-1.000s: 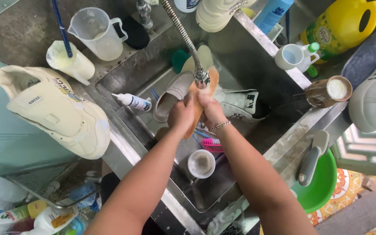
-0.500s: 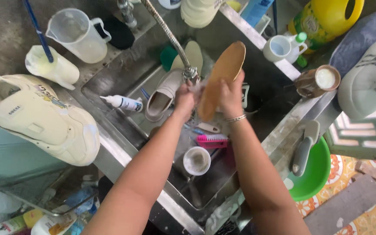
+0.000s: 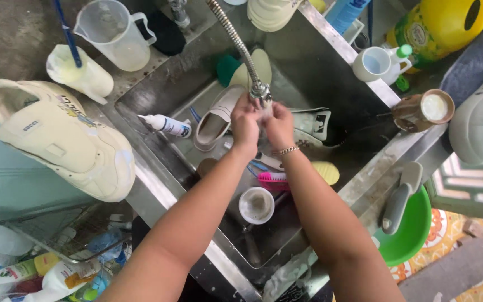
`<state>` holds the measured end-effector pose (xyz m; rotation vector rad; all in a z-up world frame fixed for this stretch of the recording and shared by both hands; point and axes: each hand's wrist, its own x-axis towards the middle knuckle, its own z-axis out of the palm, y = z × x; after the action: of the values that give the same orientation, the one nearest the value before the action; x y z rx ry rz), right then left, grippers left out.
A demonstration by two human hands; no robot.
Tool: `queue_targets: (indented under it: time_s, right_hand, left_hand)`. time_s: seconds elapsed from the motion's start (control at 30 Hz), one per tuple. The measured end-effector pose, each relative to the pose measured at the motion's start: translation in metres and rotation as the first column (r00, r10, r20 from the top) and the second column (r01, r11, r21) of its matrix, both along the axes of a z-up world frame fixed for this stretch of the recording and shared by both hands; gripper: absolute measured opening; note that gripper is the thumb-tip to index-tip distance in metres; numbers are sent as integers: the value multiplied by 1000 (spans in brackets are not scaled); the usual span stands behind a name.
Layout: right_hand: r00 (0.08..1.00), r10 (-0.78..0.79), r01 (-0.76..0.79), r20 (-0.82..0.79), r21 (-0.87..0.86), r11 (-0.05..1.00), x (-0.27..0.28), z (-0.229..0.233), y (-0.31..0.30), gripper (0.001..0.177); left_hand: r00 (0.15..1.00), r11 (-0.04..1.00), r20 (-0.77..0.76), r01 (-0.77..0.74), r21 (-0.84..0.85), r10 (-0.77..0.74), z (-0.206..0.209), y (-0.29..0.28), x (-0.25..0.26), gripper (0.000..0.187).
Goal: The recorder is cleaning a shoe and its insole in a workshop sink using a brush and soap.
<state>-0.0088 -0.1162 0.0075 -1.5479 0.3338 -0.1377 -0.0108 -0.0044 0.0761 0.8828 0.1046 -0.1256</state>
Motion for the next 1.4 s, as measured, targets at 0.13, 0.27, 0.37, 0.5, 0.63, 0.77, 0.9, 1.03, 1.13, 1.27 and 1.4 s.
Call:
queue_targets:
  time_s: [0.13, 0.27, 0.37, 0.5, 0.63, 0.77, 0.9, 1.03, 1.13, 1.27, 1.4]
  right_hand:
    - [984, 7, 62, -177, 383, 922, 8, -23, 17, 13]
    - [986, 42, 53, -159, 547, 835, 11, -25, 17, 9]
    - [970, 61, 87, -234, 572, 816, 12, -19, 14, 14]
    - [861, 44, 272, -506, 533, 801, 19, 46, 26, 61]
    - [913, 115, 162, -390, 609, 776, 16, 25, 13, 71]
    - [889, -130, 343, -439, 449, 825, 11, 41, 8, 16]
    - [988, -110, 131, -111, 201, 971, 10, 27, -20, 67]
    - [997, -34, 52, 71, -279, 959, 0, 19, -35, 70]
    - [998, 13, -39, -56, -497, 867, -5, 27, -30, 55]
    - [801, 90, -531, -592, -634, 562, -18, 49, -13, 29]
    - [542, 153, -829, -827, -494, 263, -15, 40, -6, 29]
  left_hand:
    - [1000, 988, 12, 0, 156, -2, 67, 8, -11, 39]
    - [988, 964, -155, 68, 257, -29, 54, 14, -3, 50]
    - [994, 969, -110, 40, 245, -13, 29, 19, 10, 57]
    - [975, 825, 189, -200, 529, 116, 7, 39, 42, 51]
    - [990, 431, 129, -138, 892, 49, 69, 60, 87, 46]
    - [783, -310, 449, -595, 741, -430, 17, 90, 173, 41]
    - [802, -740, -30, -535, 407, -596, 62, 100, 201, 37]
    - [727, -727, -22, -685, 53, -687, 80, 103, 207, 69]
    - [733, -759, -290, -651, -35, -615, 69, 114, 222, 73]
    - [791, -784, -16, -604, 141, -612, 71, 110, 172, 77]
    - [874, -565, -106, -211, 798, -475, 60, 83, 80, 62]
